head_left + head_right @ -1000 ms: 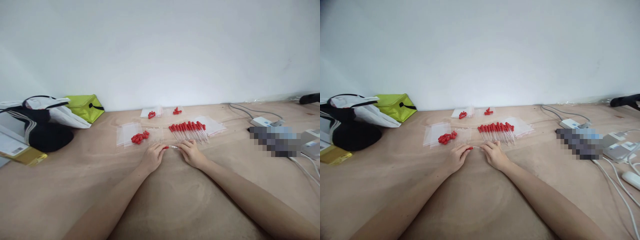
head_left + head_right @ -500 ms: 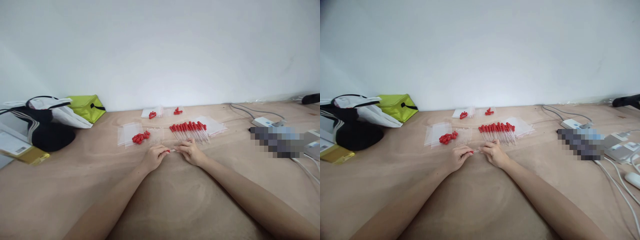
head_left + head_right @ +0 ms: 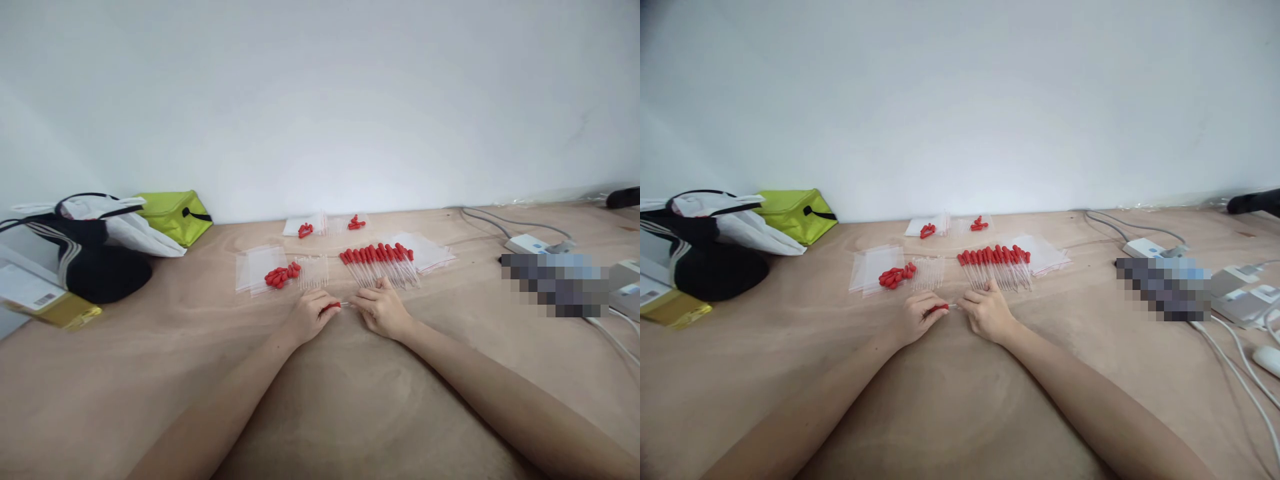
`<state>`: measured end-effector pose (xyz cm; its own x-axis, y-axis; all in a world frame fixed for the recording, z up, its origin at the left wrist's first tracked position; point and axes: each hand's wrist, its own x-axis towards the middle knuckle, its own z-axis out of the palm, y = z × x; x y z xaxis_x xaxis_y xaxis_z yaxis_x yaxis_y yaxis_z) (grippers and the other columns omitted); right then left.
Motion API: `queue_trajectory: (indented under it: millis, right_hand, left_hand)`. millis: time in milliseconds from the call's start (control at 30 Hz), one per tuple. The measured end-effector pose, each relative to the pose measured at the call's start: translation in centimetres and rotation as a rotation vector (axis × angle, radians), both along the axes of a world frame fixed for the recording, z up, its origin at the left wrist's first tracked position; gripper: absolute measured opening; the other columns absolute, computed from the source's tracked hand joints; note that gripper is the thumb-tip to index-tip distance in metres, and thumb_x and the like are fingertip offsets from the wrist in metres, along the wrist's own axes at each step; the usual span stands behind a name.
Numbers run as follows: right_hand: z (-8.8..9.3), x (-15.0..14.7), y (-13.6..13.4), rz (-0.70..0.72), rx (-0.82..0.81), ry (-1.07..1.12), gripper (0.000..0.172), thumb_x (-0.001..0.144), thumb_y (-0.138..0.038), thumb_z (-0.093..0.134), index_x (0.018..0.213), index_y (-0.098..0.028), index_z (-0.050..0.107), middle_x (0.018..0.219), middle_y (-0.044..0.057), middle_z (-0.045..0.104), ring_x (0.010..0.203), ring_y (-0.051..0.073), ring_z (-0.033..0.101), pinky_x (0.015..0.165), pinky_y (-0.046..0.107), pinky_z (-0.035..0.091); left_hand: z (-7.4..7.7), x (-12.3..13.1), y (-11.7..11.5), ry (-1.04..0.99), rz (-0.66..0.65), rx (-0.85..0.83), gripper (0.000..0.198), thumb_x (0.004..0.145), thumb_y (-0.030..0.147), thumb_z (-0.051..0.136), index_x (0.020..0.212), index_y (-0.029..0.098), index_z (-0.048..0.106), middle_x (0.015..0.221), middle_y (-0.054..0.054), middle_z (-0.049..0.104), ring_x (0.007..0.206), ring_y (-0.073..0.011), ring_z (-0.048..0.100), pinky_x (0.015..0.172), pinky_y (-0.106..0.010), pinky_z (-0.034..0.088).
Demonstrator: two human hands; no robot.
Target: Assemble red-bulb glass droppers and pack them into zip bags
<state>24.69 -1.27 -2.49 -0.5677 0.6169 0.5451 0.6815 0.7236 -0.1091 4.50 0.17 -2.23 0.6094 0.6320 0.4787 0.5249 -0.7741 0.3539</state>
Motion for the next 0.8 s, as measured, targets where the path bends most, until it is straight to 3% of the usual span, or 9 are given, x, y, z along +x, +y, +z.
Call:
queue_trajectory:
  millis: [200, 800]
  right_hand:
    - [0.1, 0.8, 0.5, -0.015, -0.090, 0.128, 0.022, 0.086, -0.027, 0.041, 0.091, -0.019, 0.061, 0.083, 0.003, 0.064, 0.071, 0.012, 0.053, 0.069, 0.030, 0.023]
    - [-0.6, -0.1, 0.2, 0.027, -0.168, 0.165, 0.026, 0.087, -0.024, 0.037, 0.076, -0.017, 0.059, 0.067, 0.002, 0.059, 0.061, 0.011, 0.050, 0.064, 0.028, 0.027]
  left_hand:
    - [0.6, -0.1, 0.1, -0.047, 0.021, -0.021, 0.015, 0.083, 0.026, 0.049, 0.081, 0.017, 0.060, 0.077, -0.003, 0.064, 0.073, -0.0141, 0.057, 0.070, -0.027, 0.044]
    - [0.3, 0.0, -0.2, 0.009, -0.037, 0.045, 0.018, 0.084, 0.025, 0.045, 0.078, 0.016, 0.060, 0.075, -0.005, 0.062, 0.073, -0.0152, 0.055, 0.072, -0.030, 0.043]
